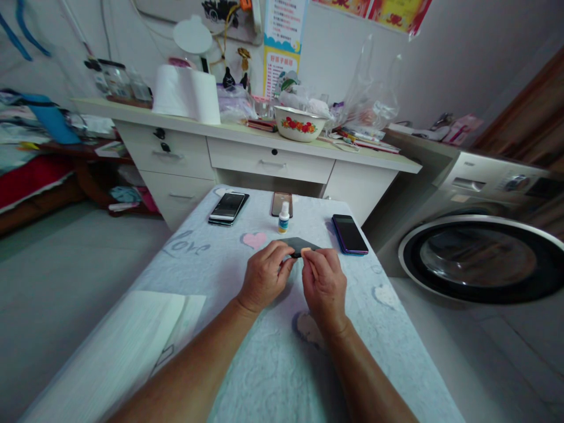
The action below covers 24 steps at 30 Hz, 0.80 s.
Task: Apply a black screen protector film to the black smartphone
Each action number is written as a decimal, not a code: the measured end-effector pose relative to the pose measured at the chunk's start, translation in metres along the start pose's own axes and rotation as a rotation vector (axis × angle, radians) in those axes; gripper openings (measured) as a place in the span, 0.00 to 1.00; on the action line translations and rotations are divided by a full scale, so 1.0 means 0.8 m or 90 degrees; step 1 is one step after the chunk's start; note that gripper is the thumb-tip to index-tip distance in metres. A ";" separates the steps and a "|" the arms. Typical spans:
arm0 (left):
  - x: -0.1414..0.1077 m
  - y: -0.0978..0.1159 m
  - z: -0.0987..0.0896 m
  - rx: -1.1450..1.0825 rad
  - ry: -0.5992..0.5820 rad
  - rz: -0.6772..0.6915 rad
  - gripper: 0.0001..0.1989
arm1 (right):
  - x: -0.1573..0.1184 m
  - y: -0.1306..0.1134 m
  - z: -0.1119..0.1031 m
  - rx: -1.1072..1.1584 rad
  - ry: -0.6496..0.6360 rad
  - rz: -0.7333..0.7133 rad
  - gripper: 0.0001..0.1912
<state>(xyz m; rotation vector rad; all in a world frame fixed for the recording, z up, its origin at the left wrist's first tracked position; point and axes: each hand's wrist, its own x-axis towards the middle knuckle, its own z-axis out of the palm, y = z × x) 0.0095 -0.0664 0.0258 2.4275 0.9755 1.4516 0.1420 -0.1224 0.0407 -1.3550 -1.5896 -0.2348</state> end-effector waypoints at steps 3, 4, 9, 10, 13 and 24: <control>0.000 0.000 0.000 0.002 -0.004 0.003 0.06 | -0.001 -0.002 0.002 0.007 -0.013 -0.007 0.10; 0.000 0.000 0.000 0.002 -0.004 0.004 0.06 | -0.001 -0.002 0.002 0.009 -0.015 -0.010 0.10; 0.000 0.000 0.000 0.003 -0.004 0.008 0.06 | -0.001 -0.001 0.002 0.009 -0.018 -0.019 0.09; 0.000 0.000 0.000 0.002 -0.003 0.008 0.06 | 0.000 0.000 0.001 0.008 -0.019 -0.020 0.09; 0.001 -0.001 0.000 -0.001 0.002 0.007 0.06 | 0.002 0.004 -0.001 0.008 -0.012 -0.015 0.09; 0.002 -0.002 -0.003 0.003 0.017 0.007 0.06 | 0.008 0.019 -0.009 -0.032 0.055 0.025 0.07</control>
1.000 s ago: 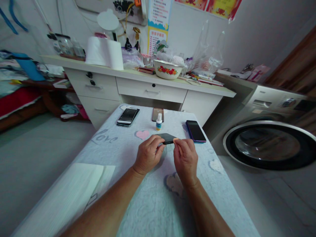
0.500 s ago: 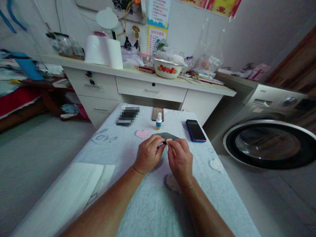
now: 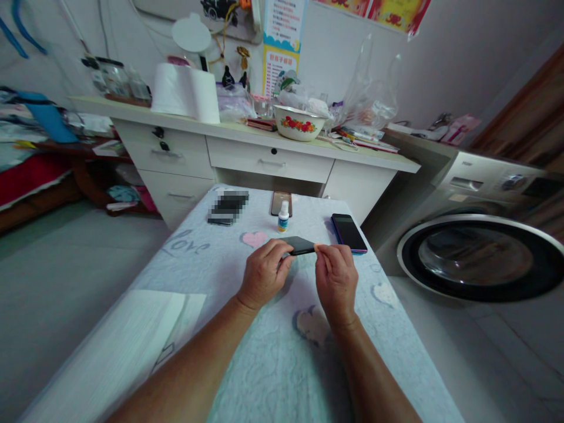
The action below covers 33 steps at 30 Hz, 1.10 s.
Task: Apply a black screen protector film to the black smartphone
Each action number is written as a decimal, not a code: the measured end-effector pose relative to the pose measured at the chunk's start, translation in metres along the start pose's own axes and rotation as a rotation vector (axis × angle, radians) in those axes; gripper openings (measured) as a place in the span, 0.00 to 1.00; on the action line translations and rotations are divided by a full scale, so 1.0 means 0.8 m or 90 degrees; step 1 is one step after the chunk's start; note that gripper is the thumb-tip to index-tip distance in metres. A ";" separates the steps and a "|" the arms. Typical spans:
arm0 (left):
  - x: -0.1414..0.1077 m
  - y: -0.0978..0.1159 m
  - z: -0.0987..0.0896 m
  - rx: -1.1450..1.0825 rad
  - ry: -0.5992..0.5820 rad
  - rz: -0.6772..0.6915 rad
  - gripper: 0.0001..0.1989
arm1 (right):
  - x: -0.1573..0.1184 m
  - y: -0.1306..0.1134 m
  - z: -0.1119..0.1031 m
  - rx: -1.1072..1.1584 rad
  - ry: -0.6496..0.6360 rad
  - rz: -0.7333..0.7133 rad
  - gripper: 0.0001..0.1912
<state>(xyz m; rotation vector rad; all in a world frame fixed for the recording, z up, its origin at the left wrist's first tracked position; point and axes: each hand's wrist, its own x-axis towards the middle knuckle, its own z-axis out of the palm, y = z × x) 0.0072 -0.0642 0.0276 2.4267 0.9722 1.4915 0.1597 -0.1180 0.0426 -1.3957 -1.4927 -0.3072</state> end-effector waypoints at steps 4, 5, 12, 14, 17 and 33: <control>0.000 0.000 0.000 -0.001 0.001 0.000 0.06 | 0.002 0.000 -0.002 -0.008 0.012 0.008 0.06; 0.000 0.000 0.000 -0.001 0.001 -0.001 0.06 | 0.002 0.000 -0.002 -0.009 0.012 0.008 0.06; 0.000 0.001 0.000 0.008 -0.003 -0.005 0.06 | -0.001 -0.004 0.001 0.009 -0.003 -0.005 0.07; 0.000 0.002 0.001 0.007 -0.005 -0.004 0.06 | -0.003 -0.006 0.003 0.018 -0.009 -0.009 0.08; -0.001 0.002 0.002 0.004 -0.010 -0.004 0.06 | -0.005 -0.010 0.006 0.034 -0.020 -0.018 0.08; -0.001 0.002 0.005 0.004 -0.026 -0.006 0.06 | -0.007 -0.016 0.008 0.061 -0.067 -0.033 0.10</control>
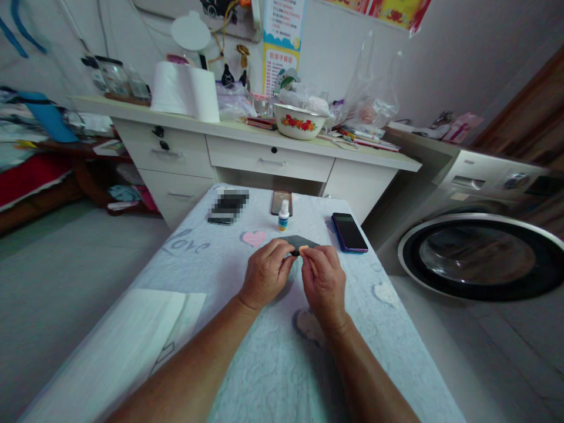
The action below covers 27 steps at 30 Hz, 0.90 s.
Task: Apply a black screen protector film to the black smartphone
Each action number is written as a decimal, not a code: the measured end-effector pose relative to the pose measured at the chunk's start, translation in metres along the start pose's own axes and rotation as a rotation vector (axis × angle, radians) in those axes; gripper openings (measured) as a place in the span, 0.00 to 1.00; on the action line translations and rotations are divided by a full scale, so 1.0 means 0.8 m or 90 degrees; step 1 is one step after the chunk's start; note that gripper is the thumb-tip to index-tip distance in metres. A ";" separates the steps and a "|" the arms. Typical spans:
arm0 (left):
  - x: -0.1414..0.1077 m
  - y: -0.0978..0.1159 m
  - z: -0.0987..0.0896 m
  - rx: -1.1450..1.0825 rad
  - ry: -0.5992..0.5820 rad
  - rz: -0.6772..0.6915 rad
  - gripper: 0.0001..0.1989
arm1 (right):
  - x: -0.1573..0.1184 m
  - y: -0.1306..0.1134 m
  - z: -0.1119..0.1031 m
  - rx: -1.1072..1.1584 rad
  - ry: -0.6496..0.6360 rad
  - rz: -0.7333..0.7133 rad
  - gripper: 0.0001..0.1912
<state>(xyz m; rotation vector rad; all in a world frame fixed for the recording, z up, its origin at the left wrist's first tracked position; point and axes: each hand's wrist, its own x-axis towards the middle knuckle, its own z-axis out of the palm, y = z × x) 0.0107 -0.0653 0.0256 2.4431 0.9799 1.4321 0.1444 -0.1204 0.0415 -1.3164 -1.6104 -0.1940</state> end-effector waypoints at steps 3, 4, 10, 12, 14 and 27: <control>0.001 -0.001 0.000 0.002 0.008 -0.003 0.06 | 0.002 0.004 -0.002 -0.015 0.017 0.015 0.10; 0.001 -0.001 0.000 0.003 0.012 -0.003 0.06 | 0.003 0.005 -0.002 -0.021 0.025 0.019 0.10; 0.002 -0.001 -0.002 0.029 0.029 0.005 0.06 | 0.006 0.010 -0.006 -0.049 0.054 0.023 0.08; 0.002 -0.001 -0.002 0.037 0.032 0.008 0.06 | 0.007 0.011 -0.008 -0.054 0.057 0.023 0.08; 0.002 -0.002 -0.002 0.042 0.032 0.011 0.05 | 0.007 0.011 -0.009 -0.054 0.059 0.024 0.07; 0.003 -0.003 -0.004 0.060 0.026 0.012 0.06 | 0.004 0.008 -0.005 -0.043 0.057 0.037 0.08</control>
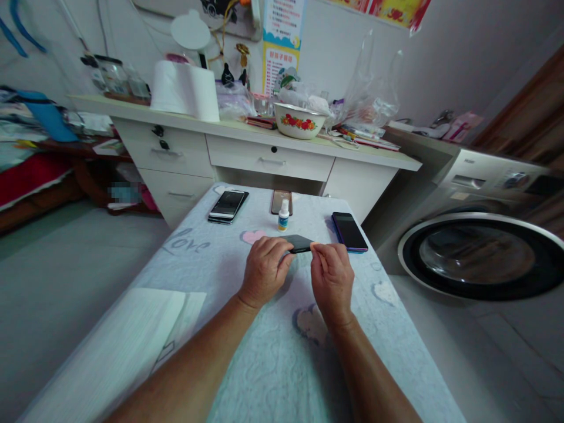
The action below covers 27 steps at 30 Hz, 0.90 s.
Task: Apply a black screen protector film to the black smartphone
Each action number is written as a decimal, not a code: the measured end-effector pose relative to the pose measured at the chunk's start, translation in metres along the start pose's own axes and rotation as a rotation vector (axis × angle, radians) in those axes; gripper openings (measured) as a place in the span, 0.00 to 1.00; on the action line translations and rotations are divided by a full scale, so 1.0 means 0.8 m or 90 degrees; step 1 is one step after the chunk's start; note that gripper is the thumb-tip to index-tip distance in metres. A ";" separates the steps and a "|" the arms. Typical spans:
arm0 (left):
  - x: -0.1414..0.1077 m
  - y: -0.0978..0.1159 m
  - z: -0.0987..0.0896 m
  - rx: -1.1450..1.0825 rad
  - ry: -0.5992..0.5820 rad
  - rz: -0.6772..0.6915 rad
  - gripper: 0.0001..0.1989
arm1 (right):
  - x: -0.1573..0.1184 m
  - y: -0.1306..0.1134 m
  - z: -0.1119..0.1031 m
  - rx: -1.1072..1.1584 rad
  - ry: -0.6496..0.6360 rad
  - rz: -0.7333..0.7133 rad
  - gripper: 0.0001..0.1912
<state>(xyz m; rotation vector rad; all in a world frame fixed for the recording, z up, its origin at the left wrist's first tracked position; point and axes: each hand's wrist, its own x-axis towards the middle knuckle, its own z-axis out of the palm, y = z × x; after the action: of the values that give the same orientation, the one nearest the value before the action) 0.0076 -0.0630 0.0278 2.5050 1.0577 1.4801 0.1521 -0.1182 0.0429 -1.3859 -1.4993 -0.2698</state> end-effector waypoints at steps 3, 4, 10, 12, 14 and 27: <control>-0.001 0.000 0.001 -0.003 -0.004 0.000 0.06 | -0.001 -0.003 0.002 0.014 -0.007 -0.001 0.09; -0.001 0.000 0.001 -0.004 -0.006 0.000 0.06 | -0.002 -0.004 0.002 0.019 -0.010 -0.002 0.09; -0.001 0.001 0.001 -0.005 -0.012 0.001 0.06 | -0.004 -0.008 0.004 0.036 -0.035 -0.016 0.10; -0.001 0.001 0.001 -0.003 -0.012 0.001 0.06 | -0.003 -0.008 0.004 0.041 -0.039 -0.015 0.10; -0.001 0.001 0.002 -0.001 -0.014 0.003 0.06 | -0.003 -0.007 0.004 0.039 -0.040 -0.012 0.10; 0.000 0.002 0.000 -0.002 -0.019 -0.001 0.06 | 0.000 0.000 0.000 0.005 -0.010 -0.002 0.08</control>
<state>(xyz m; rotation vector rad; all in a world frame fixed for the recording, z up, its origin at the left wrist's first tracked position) 0.0083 -0.0644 0.0288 2.5150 1.0513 1.4381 0.1517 -0.1178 0.0431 -1.3826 -1.5145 -0.2560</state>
